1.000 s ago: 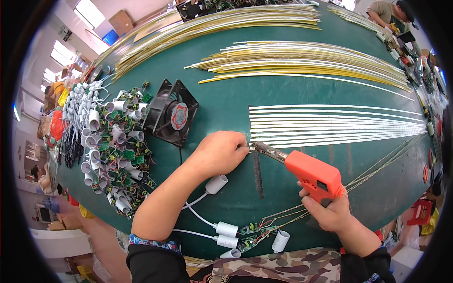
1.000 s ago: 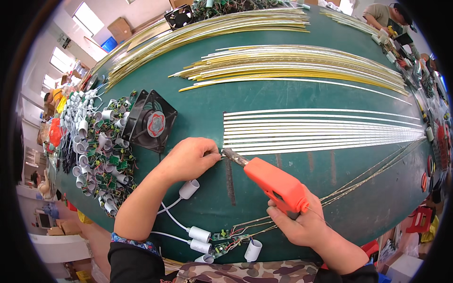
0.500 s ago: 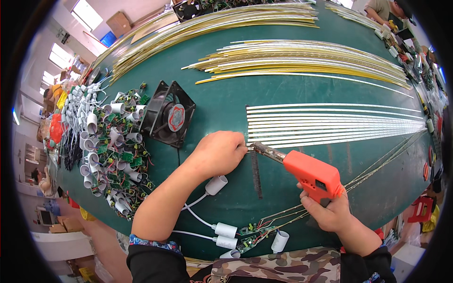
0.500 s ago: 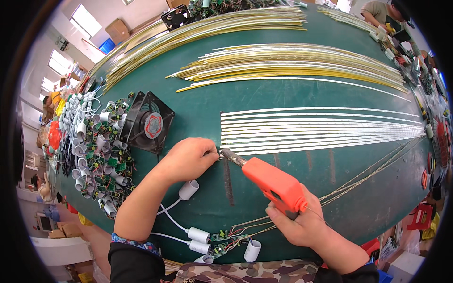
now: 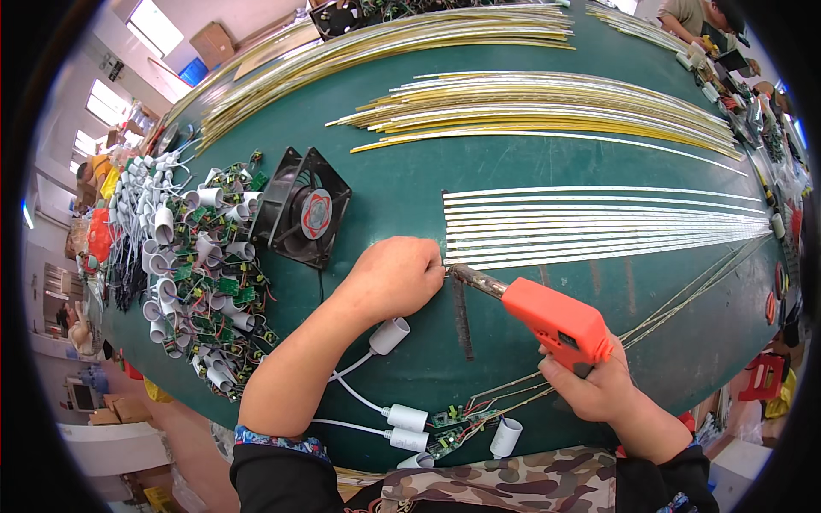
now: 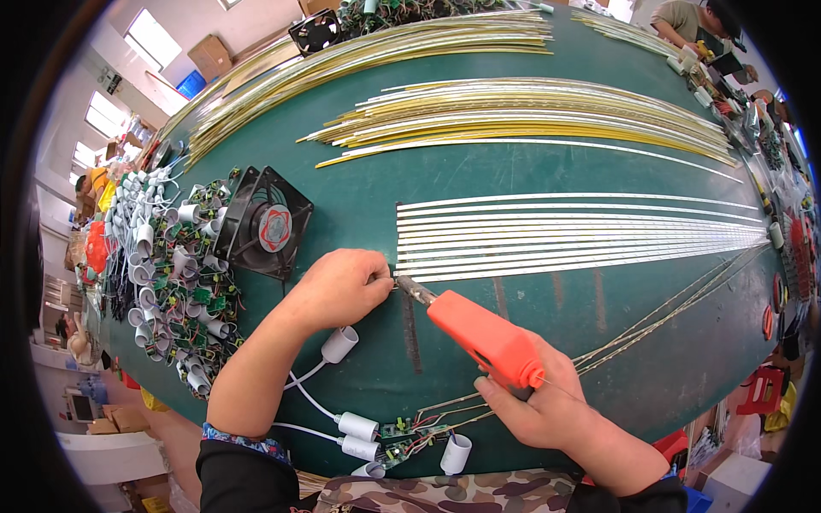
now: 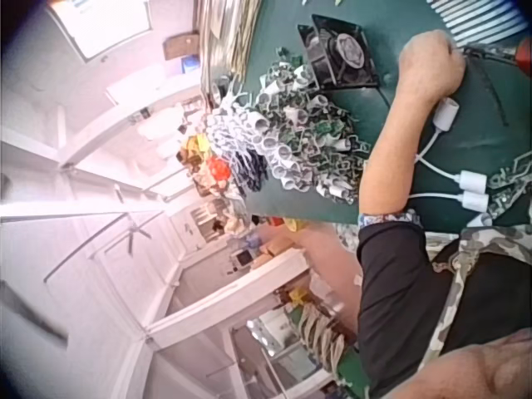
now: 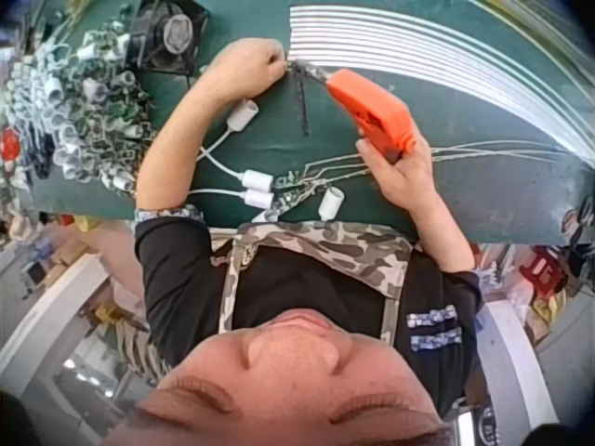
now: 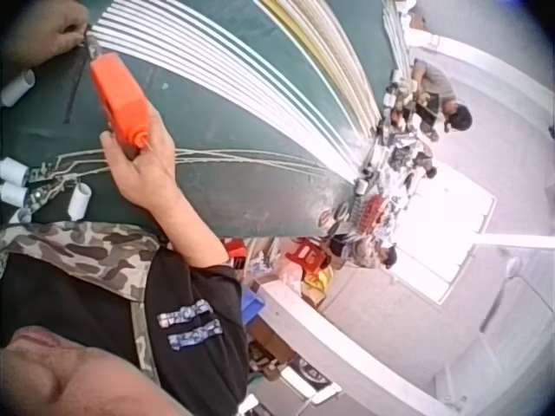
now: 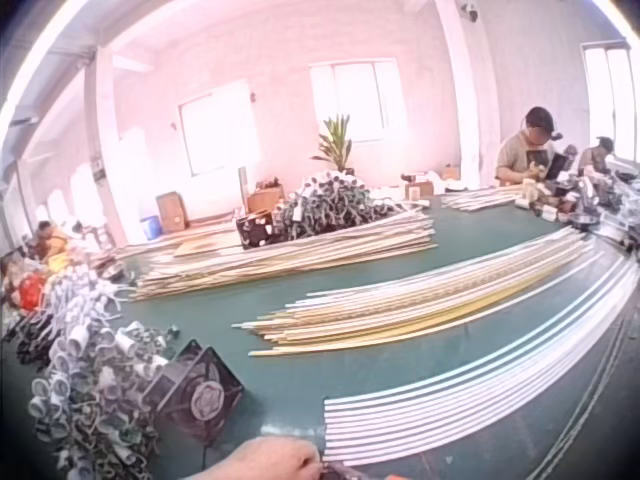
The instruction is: The person solders wires from circuit board components onto the ends of LED strips using a soldering iron.
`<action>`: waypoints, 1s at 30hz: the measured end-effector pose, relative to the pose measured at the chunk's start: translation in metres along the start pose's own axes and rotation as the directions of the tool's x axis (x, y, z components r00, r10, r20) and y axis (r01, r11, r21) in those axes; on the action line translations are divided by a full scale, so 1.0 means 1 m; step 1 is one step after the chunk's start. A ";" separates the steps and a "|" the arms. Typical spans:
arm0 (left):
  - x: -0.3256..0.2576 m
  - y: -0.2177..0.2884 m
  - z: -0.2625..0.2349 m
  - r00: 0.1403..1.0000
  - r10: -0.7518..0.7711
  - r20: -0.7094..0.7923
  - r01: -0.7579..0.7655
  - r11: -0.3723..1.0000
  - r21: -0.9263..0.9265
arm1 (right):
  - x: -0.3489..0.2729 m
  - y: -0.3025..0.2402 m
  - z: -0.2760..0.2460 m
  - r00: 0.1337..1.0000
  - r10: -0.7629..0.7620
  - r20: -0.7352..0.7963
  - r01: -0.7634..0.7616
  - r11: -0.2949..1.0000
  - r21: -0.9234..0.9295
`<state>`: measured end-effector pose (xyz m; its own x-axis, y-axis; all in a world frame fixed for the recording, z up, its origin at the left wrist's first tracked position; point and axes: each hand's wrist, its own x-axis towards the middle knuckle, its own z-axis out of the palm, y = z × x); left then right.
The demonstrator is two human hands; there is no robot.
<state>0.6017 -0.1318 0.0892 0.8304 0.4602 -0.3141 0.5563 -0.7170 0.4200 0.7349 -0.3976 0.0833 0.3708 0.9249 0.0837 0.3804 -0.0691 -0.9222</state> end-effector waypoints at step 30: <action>0.002 0.000 -0.001 1.000 0.000 0.009 0.000 1.000 -0.006 | -0.006 -0.004 -0.004 0.996 0.086 -0.028 -0.083 0.993 0.084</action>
<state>0.6033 -0.1309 0.0896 0.8301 0.4554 -0.3218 0.5565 -0.7137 0.4254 0.7347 -0.4047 0.0881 0.4259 0.9046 0.0147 0.2757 -0.1143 -0.9544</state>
